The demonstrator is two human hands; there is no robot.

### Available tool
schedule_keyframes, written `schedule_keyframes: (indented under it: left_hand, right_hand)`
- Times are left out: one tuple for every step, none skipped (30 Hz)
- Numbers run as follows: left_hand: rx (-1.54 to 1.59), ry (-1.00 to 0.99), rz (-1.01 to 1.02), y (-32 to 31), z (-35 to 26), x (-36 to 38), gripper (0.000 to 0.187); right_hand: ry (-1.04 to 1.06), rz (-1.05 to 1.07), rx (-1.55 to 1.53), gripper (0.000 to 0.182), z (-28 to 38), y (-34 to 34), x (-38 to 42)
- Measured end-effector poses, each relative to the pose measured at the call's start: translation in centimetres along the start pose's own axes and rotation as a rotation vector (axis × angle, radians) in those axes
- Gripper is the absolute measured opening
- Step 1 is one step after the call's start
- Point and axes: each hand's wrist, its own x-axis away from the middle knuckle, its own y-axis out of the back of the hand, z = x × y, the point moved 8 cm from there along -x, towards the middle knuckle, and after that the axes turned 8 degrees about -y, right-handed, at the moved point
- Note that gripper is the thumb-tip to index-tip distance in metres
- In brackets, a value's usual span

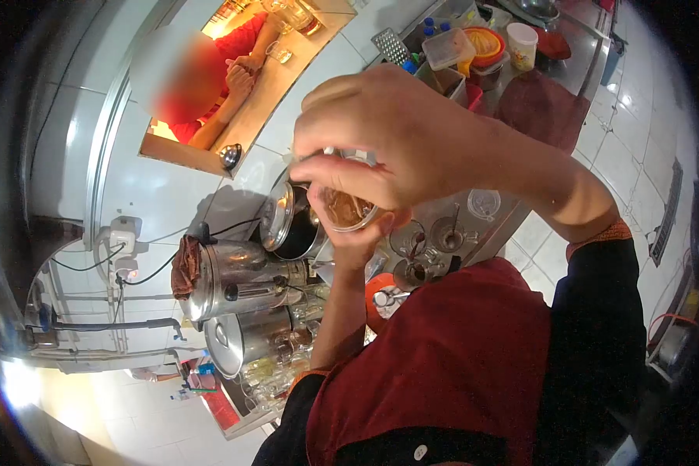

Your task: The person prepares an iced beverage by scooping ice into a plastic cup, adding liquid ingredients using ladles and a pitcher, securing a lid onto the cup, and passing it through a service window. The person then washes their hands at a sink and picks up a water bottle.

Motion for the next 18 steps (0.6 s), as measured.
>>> schedule_keyframes:
  left_hand:
    - [0.004, -0.003, 0.001, 0.0, 0.0, 0.1, 0.101]
    - [-0.017, 0.022, -0.003, 0.1, 0.3, 0.3, 0.102]
    - [-0.037, 0.047, -0.008, 0.1, 0.6, 0.3, 0.104]
    - [-0.033, 0.044, -0.007, 0.1, 0.7, 0.2, 0.104]
    - [-0.031, 0.019, 0.002, 0.1, 0.7, -0.1, 0.106]
    - [-0.031, -0.005, 0.011, 0.3, 0.6, -0.3, 0.108]
    - [-0.097, 0.002, 0.008, 1.0, 1.0, 0.0, 0.111]
    - [-0.096, 0.0, 0.005, 1.8, 1.3, 0.0, 0.111]
    - [-0.213, -0.064, 0.045, 2.4, 1.0, -0.2, 0.111]
    - [-0.331, -0.128, 0.085, 2.3, 0.4, -0.5, 0.112]
    - [-0.311, -0.103, 0.048, 2.1, -0.2, -0.4, 0.112]
    - [-0.313, -0.104, 0.045, 2.6, -0.3, -0.3, 0.112]
    - [-0.347, -0.098, 0.038, 3.3, -0.5, -0.2, 0.112]
    - [-0.379, -0.091, 0.031, 3.8, -0.6, 0.0, 0.112]
    - [-0.37, -0.065, -0.01, 4.0, -0.7, 0.1, 0.11]
    - [-0.37, -0.058, -0.01, 4.3, -0.8, 0.3, 0.11]
    - [-0.398, -0.038, 0.006, 4.8, -0.9, 0.4, 0.107]
    - [-0.425, -0.015, 0.024, 5.0, -0.8, 0.3, 0.105]
  right_hand:
    - [0.084, -0.062, -0.036, 0.011, 0.5, 0.6, 0.1]
    - [0.086, -0.061, -0.031, 0.011, 0.7, 1.1, 0.2]
    - [0.098, -0.073, 0.002, 0.009, 1.1, 1.8, 0.3]
    - [0.111, -0.084, 0.035, 0.007, 1.3, 2.7, 0.5]
    - [0.113, -0.081, 0.04, 0.007, 1.3, 3.4, 0.6]
    - [0.041, -0.11, 0.033, 0.006, 0.6, 4.5, 0.8]
    - [-0.031, -0.138, 0.025, 0.006, -0.3, 5.5, 1.1]
    - [-0.028, -0.135, 0.025, 0.006, -0.9, 6.2, 1.5]
    - [-0.079, -0.26, 0.052, 0.009, -2.2, 8.1, 2.1]
    - [-0.148, -0.376, 0.074, 0.012, -3.9, 10.1, 3.1]
    - [-0.221, -0.489, 0.087, 0.015, -5.6, 11.9, 4.1]
    - [-0.315, -0.592, 0.095, 0.018, -8.0, 13.4, 5.6]
    - [-0.384, -0.705, 0.052, 0.018, -10.1, 14.5, 7.1]
    - [-0.454, -0.818, 0.01, 0.019, -12.5, 15.2, 8.7]
    - [-0.459, -0.817, 0.009, 0.019, -14.8, 15.3, 9.7]
    - [-0.523, -0.803, 0.1, 0.019, -17.5, 15.3, 10.9]
    - [-0.589, -0.788, 0.192, 0.019, -20.0, 15.0, 12.0]
    - [-0.594, -0.722, 0.35, 0.019, -21.6, 14.2, 12.6]
